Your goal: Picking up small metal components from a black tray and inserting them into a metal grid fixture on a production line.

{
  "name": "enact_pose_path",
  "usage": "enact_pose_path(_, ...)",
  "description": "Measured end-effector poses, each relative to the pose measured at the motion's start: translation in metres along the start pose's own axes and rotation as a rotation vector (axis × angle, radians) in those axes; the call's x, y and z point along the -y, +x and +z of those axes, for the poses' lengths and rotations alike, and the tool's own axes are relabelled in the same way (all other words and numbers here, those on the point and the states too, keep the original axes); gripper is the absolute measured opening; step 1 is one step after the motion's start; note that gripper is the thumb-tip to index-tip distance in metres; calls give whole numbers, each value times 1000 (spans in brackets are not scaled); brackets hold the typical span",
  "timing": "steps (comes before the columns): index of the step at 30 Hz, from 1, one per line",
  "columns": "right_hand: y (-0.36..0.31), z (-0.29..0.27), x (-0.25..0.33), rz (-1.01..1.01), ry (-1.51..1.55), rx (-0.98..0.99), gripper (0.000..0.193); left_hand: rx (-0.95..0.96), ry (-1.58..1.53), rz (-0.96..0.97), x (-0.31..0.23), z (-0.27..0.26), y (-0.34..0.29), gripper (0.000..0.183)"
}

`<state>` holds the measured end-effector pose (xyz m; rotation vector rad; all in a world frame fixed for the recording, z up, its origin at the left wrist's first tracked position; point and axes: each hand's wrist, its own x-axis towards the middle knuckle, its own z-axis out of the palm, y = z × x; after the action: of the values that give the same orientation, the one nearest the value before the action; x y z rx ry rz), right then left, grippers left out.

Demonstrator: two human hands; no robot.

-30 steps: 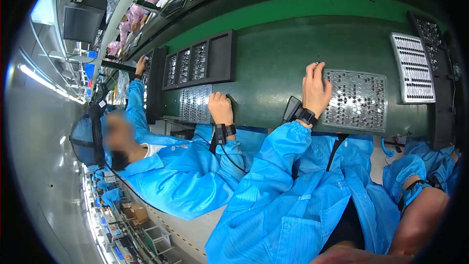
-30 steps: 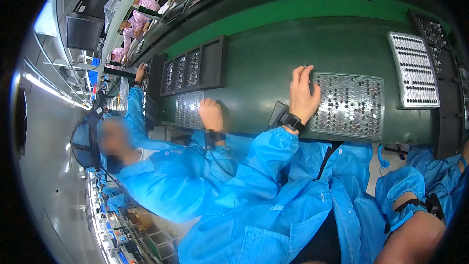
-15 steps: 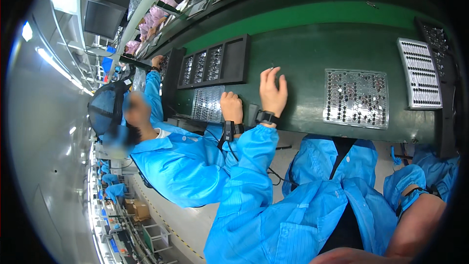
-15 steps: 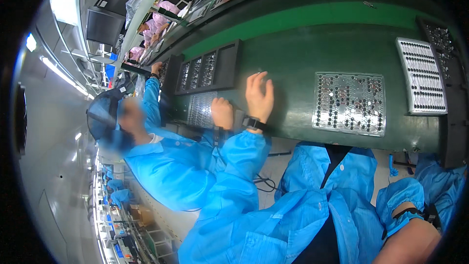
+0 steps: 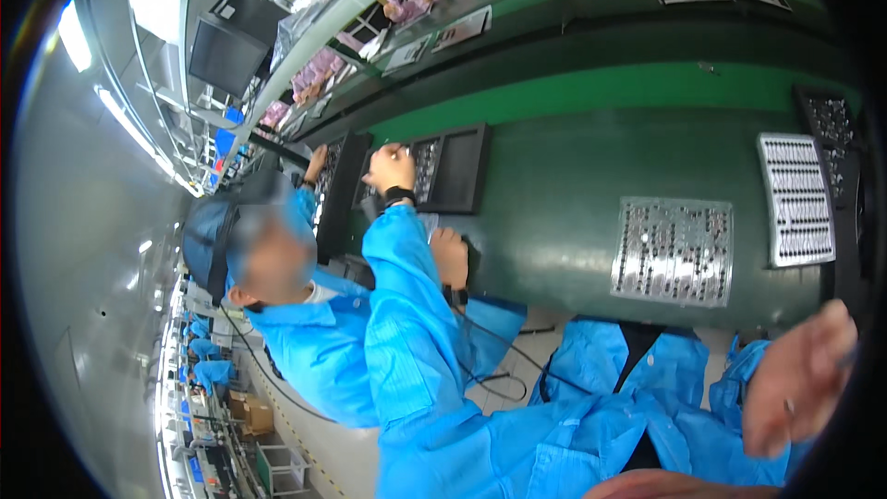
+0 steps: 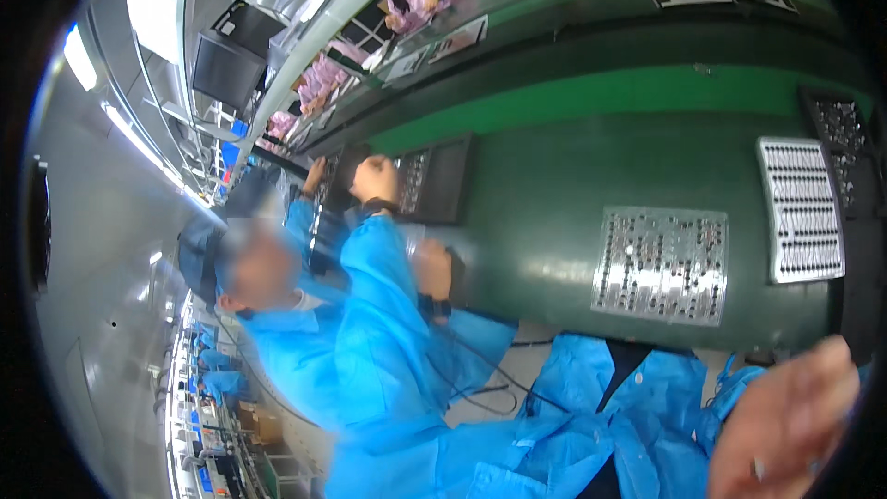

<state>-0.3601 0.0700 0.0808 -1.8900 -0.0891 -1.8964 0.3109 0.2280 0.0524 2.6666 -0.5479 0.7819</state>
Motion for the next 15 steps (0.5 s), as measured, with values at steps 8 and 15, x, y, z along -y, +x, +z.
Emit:
enact_pose_path(8,-21,53,-50,479,-111,30,13,57,251,-269,47,-24,56,23)
enact_pose_path(15,-30,47,-71,537,-105,26,13,85,310,-217,43,-18,46,23)
